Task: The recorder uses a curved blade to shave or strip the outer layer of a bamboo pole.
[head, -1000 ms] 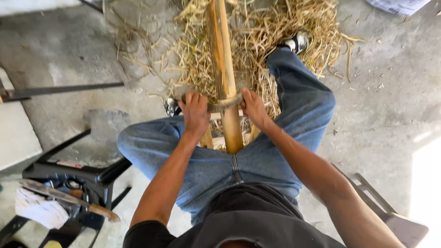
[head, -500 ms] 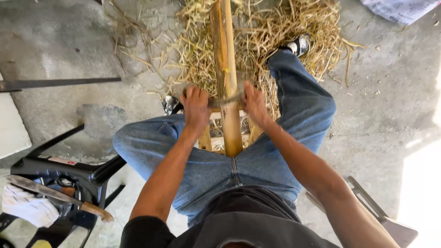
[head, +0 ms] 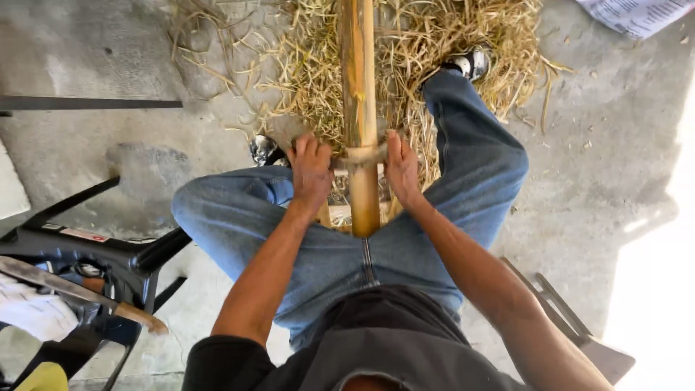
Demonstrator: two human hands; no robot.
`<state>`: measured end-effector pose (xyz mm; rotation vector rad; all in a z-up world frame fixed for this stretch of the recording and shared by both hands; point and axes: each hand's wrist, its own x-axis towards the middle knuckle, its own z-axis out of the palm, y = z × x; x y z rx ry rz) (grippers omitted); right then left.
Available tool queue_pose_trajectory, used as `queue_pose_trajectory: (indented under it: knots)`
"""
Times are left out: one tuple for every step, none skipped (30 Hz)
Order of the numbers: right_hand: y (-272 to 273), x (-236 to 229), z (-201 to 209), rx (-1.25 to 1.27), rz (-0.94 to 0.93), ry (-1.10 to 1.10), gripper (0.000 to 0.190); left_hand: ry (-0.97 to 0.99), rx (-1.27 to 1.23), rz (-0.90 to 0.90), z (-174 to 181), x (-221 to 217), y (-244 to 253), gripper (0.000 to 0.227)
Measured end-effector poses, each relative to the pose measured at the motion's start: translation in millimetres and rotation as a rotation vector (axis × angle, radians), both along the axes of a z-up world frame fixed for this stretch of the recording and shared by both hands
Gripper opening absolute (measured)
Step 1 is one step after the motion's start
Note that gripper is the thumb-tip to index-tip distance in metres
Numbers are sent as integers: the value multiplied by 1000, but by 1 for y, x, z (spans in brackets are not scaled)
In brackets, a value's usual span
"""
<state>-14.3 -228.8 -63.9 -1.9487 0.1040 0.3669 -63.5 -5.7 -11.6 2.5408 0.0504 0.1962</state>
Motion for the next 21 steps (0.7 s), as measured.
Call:
queue_pose_trajectory:
  knots:
    - [5,4,-5,11,3,-14,56,-14,11,3,-6,6,5,38]
    - [9,8,-10,-8,9,-56,57,-40,28,-4,-12,13,10,37]
    - [6,2,-12,-41,5,-80,57,-48,32,-21,-16,12,9,36]
    - [8,10,-21,-44,-3,-77,57,-45,29,-28,-22,20,12,36]
    - [10,19,-29,-67,-23,-22,59,-50,44,-24,-29,28,15,33]
    - [11,27,-37,-90,-44,34,60,-56,59,-21,-36,35,19,31]
    - [26,61,-30,-84,-43,22,60,-68,65,-19,-40,62,27,31]
    - [40,95,-23,-30,-21,4,55,-82,94,5,-43,88,34,26]
    - [52,121,-15,17,1,1,50,-80,117,27,-47,106,39,23]
    - [62,157,-22,17,1,4,50,-78,117,27,-46,133,46,23]
    - [68,183,-29,-5,-42,104,53,-6,108,84,-43,150,49,20]
    - [73,209,-37,-28,-83,205,57,67,100,140,-41,167,51,17]
    - [78,215,-23,-21,-86,200,57,61,105,138,-32,169,51,17]
    - [82,222,-8,60,-104,253,54,47,109,145,-23,171,51,18]
    - [86,226,7,136,-118,307,51,35,110,157,-13,170,49,20]
    - [71,192,-4,139,-117,305,51,33,112,158,-2,143,44,20]
    - [55,163,-16,127,-11,175,51,17,114,86,7,121,40,24]
    - [39,134,-29,112,94,44,52,1,116,14,15,100,36,29]
    - [39,111,-6,110,92,44,52,1,115,11,16,87,30,29]
    - [38,89,16,148,7,179,50,-58,101,-19,17,74,25,33]
    - [41,67,38,191,-75,314,49,-116,95,-47,17,61,22,36]
